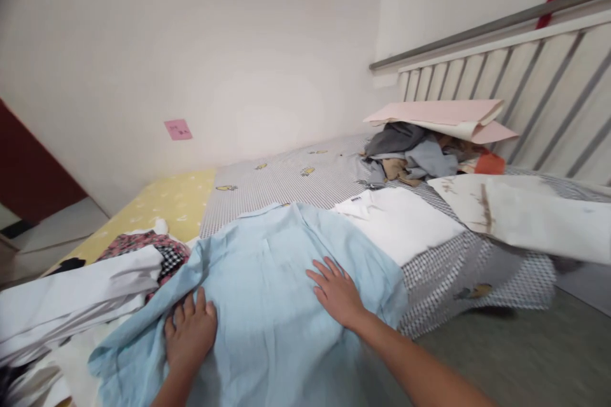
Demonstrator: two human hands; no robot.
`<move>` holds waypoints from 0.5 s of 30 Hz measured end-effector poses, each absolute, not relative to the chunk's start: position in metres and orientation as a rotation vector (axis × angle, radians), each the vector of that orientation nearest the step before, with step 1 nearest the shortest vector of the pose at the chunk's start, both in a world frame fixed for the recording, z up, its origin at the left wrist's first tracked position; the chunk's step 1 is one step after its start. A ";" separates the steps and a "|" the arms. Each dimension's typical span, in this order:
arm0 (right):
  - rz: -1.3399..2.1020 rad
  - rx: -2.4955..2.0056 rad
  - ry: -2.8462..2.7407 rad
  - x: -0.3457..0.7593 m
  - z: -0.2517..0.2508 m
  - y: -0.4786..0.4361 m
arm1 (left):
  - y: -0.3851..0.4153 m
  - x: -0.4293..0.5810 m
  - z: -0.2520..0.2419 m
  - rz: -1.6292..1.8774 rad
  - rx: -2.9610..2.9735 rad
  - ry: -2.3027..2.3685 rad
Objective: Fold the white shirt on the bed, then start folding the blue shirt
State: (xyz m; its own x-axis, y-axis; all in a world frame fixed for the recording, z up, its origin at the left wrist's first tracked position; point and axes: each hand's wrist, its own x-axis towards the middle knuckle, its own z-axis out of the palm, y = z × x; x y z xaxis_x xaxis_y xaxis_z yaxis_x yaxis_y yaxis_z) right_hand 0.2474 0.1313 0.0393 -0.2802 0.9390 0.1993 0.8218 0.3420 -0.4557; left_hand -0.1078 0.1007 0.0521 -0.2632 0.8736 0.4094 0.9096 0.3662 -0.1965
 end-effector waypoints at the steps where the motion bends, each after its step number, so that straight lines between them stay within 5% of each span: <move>1: 0.520 -1.501 -2.145 0.255 0.046 0.126 | 0.099 -0.106 0.055 -0.107 -1.563 -2.202; 6: 1.294 -1.284 -1.399 0.326 0.050 0.109 | 0.099 -0.099 0.067 -0.169 -1.648 -2.370; 10: 1.271 -1.621 -0.801 0.385 0.001 0.070 | 0.098 -0.095 0.072 -0.236 -1.672 -2.418; 15: 1.366 -1.726 -0.726 0.398 -0.066 0.003 | 0.097 -0.094 0.075 -0.286 -1.688 -2.474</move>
State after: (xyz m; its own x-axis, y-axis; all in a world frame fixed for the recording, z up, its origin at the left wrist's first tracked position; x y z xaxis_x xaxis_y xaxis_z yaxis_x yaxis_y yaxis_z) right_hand 0.3982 0.0026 -0.0661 0.2518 0.8242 -0.5072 -0.0403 -0.5147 -0.8564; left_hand -0.0938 0.0971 0.0747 -0.3646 0.9060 0.2149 0.9312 0.3554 0.0812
